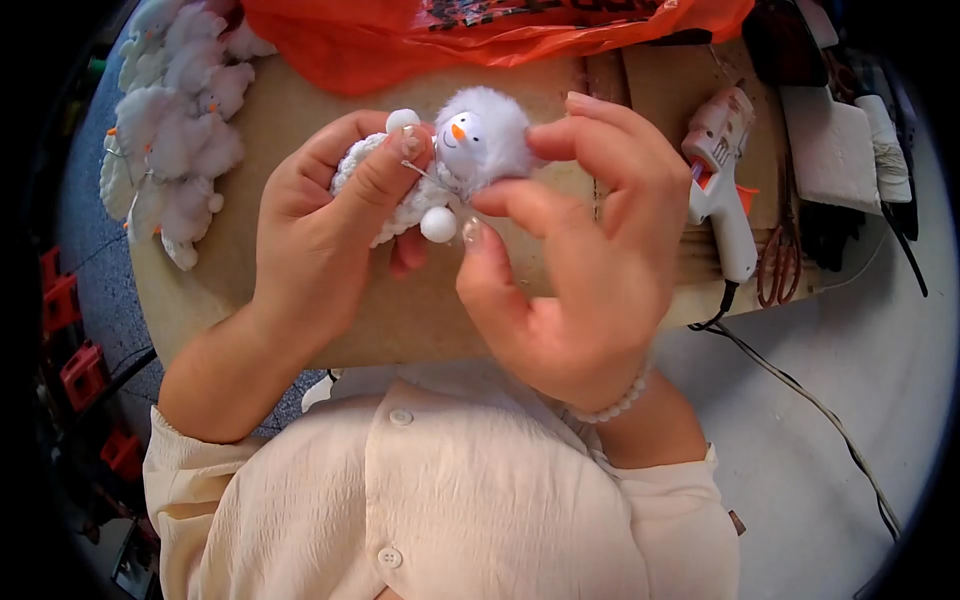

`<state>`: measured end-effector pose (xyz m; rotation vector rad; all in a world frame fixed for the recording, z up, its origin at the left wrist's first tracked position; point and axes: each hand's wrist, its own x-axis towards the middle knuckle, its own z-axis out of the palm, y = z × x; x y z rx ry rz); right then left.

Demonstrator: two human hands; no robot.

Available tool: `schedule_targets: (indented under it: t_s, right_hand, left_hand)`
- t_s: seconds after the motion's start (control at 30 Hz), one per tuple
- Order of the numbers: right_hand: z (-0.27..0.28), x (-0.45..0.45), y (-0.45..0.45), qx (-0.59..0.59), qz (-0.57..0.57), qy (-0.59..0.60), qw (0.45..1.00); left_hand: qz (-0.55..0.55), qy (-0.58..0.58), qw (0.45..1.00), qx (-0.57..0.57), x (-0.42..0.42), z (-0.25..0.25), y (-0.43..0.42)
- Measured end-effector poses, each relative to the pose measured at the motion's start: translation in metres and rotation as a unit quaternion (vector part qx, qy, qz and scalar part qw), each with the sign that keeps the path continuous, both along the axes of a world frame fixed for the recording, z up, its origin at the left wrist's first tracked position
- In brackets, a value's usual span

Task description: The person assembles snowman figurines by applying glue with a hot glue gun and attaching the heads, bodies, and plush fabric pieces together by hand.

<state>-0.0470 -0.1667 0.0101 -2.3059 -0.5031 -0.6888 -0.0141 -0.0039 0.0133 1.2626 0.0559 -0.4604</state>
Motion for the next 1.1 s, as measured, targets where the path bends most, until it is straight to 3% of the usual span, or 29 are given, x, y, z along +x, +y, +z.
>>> schedule_targets:
  t_s: [0.1,0.23,0.5,0.8,0.93,1.1]
  right_hand:
    - [-0.002,0.000,0.002,-0.123,-0.039,-0.079,0.988]
    - [-0.006,0.003,0.006,-0.161,-0.066,-0.142,0.974]
    - [0.002,0.002,0.000,0.044,0.012,0.054,0.997]
    - [-0.002,0.005,-0.001,0.051,0.054,0.042,0.996]
    - [-0.004,0.000,-0.008,0.040,0.052,0.031,0.997]
    - [-0.012,-0.001,-0.014,0.142,0.035,0.046,0.988]
  left_hand:
    - [0.002,0.016,1.000,-0.023,0.000,-0.001,0.000]
    - [-0.010,0.045,0.998,-0.040,0.002,-0.001,0.001]
    - [-0.024,0.017,1.000,-0.001,0.000,0.001,0.000]
    - [0.032,-0.192,0.972,0.134,-0.004,-0.008,-0.003]
    - [0.045,-0.108,0.991,0.064,-0.003,-0.005,-0.005]
    - [0.027,0.001,1.000,-0.011,0.000,-0.002,-0.004]
